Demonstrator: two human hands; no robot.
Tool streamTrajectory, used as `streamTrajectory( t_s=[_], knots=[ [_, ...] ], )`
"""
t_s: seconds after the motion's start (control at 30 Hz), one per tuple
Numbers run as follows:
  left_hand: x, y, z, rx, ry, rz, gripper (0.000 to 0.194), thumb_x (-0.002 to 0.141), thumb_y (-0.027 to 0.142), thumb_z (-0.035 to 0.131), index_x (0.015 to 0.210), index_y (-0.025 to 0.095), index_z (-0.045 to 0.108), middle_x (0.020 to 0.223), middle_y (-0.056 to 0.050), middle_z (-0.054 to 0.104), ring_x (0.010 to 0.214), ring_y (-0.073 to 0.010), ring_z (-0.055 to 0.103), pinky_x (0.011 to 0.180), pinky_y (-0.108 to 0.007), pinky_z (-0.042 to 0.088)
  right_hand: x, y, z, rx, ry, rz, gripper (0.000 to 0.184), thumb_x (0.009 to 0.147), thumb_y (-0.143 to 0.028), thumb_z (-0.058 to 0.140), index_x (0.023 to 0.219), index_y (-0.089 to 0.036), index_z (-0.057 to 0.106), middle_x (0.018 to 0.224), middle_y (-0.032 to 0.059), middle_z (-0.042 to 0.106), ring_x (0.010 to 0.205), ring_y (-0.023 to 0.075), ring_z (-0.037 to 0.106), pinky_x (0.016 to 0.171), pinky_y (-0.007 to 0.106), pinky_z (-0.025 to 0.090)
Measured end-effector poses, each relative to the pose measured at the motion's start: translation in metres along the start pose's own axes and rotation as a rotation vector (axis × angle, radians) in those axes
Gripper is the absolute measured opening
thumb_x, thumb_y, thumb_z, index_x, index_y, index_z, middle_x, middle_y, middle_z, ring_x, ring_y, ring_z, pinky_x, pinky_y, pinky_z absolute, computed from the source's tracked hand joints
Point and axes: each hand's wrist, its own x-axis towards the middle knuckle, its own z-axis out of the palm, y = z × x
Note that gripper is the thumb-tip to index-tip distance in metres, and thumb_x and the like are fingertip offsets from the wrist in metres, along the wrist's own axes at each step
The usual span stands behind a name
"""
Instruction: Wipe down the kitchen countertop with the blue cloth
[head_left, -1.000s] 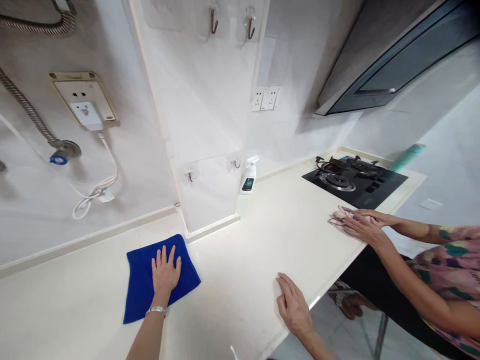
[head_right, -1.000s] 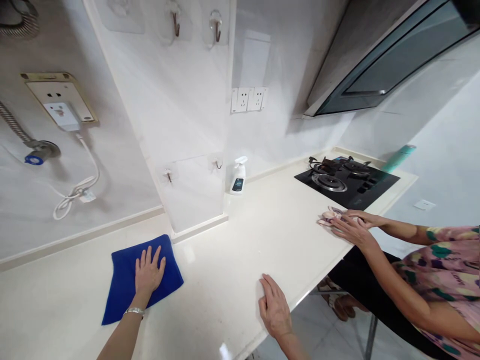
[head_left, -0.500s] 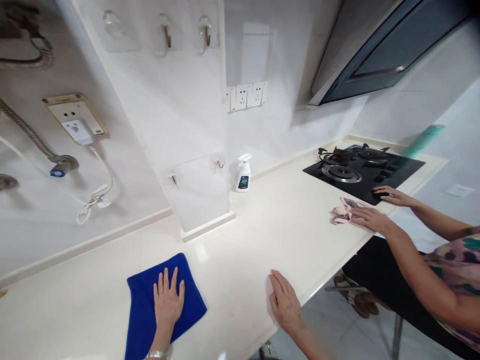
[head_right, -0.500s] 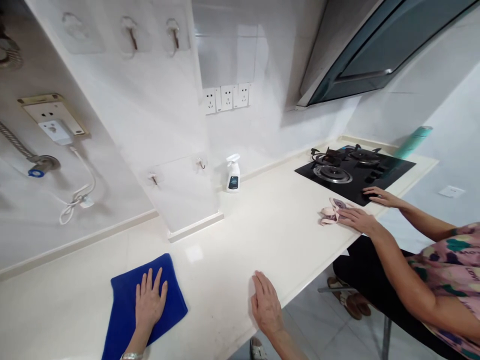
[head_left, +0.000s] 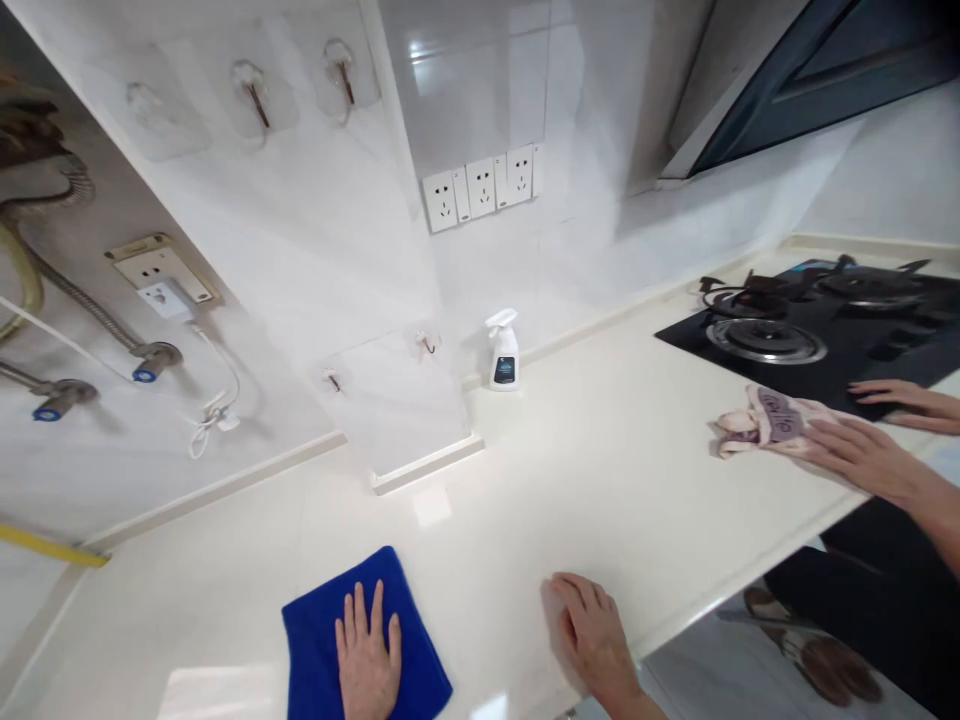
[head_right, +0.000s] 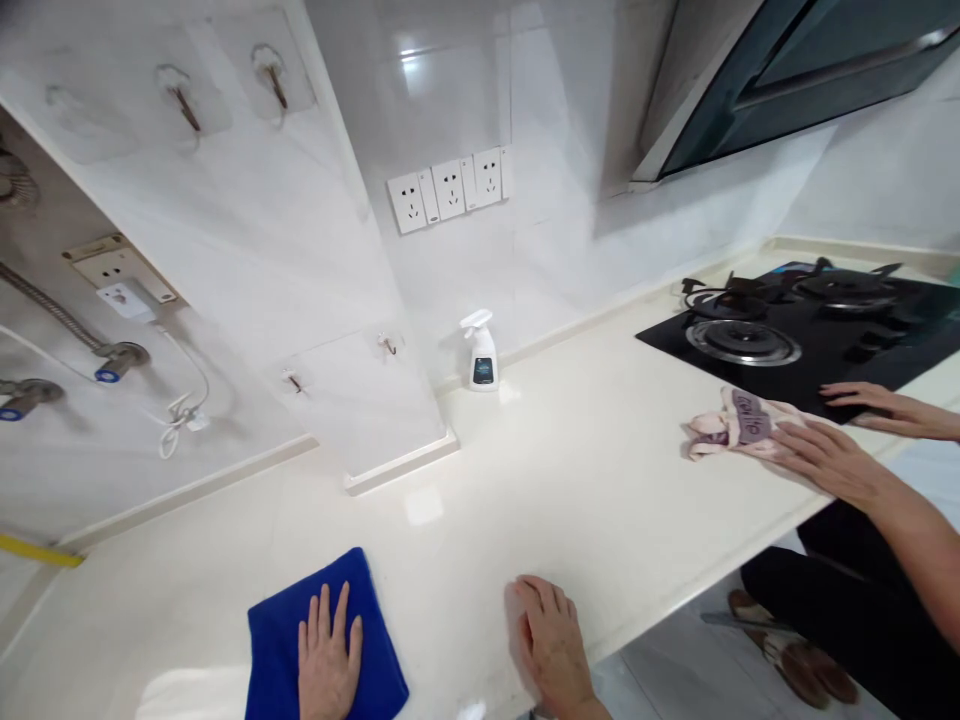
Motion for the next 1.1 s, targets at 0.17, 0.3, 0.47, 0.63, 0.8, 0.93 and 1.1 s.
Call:
streamTrajectory(
  t_s=[0.17, 0.3, 0.47, 0.63, 0.8, 0.93, 1.1],
  knots=[
    [-0.007, 0.004, -0.002, 0.016, -0.019, 0.002, 0.058, 0.096, 0.043, 0.033, 0.152, 0.030, 0.033, 0.163, -0.010, 0.033, 0.151, -0.0328, 0.026, 0.119, -0.060, 0.036, -0.004, 0.001, 0.005, 0.018, 0.016, 0.009, 0.037, 0.089, -0.015, 0.045, 0.123, -0.026, 0.056, 0.121, 0.0064, 0.062, 0.105, 0.0244, 0.058, 0.086, 0.041, 0.047],
    [0.007, 0.001, -0.003, -0.017, -0.032, 0.040, 0.059, 0.095, 0.044, 0.036, 0.152, 0.030, 0.032, 0.163, -0.012, 0.031, 0.152, -0.0320, 0.025, 0.121, -0.060, 0.033, -0.004, 0.001, 0.007, 0.004, 0.030, 0.005, 0.034, 0.089, -0.016, 0.046, 0.121, -0.025, 0.056, 0.120, 0.0064, 0.063, 0.105, 0.0244, 0.058, 0.088, 0.042, 0.047],
    [0.056, 0.003, 0.000, -0.130, -0.018, 0.028, 0.055, 0.096, 0.043, 0.039, 0.149, 0.029, 0.040, 0.161, -0.013, 0.035, 0.150, -0.0330, 0.029, 0.121, -0.060, 0.032, -0.006, 0.011, 0.011, -0.065, 0.091, -0.068, 0.030, 0.091, -0.019, 0.046, 0.119, -0.023, 0.056, 0.117, 0.0071, 0.064, 0.104, 0.0236, 0.059, 0.088, 0.041, 0.048],
    [0.083, 0.003, 0.001, -0.224, -0.013, -0.043, 0.055, 0.096, 0.041, 0.042, 0.148, 0.025, 0.041, 0.161, -0.018, 0.033, 0.150, -0.0361, 0.028, 0.122, -0.061, 0.029, -0.008, 0.026, 0.016, -0.110, 0.130, -0.145, 0.028, 0.093, -0.026, 0.044, 0.116, -0.021, 0.058, 0.115, 0.0082, 0.065, 0.102, 0.0242, 0.061, 0.086, 0.041, 0.048],
    [0.045, -0.022, -0.006, -0.266, -0.052, 0.057, 0.053, 0.097, 0.039, 0.039, 0.149, 0.029, 0.039, 0.161, -0.012, 0.034, 0.151, -0.0301, 0.027, 0.123, -0.057, 0.031, -0.011, 0.037, 0.019, -0.111, 0.110, -0.157, 0.027, 0.090, -0.027, 0.043, 0.111, -0.020, 0.060, 0.112, 0.0094, 0.066, 0.099, 0.0256, 0.063, 0.088, 0.043, 0.049],
    [0.012, -0.076, -0.014, -0.244, -0.044, 0.068, 0.052, 0.098, 0.039, 0.039, 0.149, 0.033, 0.038, 0.161, -0.007, 0.037, 0.150, -0.0270, 0.029, 0.122, -0.056, 0.035, -0.013, 0.046, 0.024, -0.113, 0.107, -0.169, 0.028, 0.089, -0.030, 0.045, 0.110, -0.020, 0.061, 0.111, 0.0104, 0.067, 0.098, 0.0267, 0.064, 0.088, 0.044, 0.050],
    [-0.012, -0.157, -0.017, -0.182, -0.025, -0.119, 0.051, 0.097, 0.041, 0.040, 0.147, 0.029, 0.042, 0.160, -0.009, 0.038, 0.149, -0.0290, 0.031, 0.122, -0.055, 0.034, -0.013, 0.045, 0.023, -0.146, 0.086, -0.215, 0.030, 0.089, -0.030, 0.044, 0.112, -0.019, 0.060, 0.112, 0.0107, 0.068, 0.099, 0.0265, 0.065, 0.086, 0.042, 0.051]
  ],
)
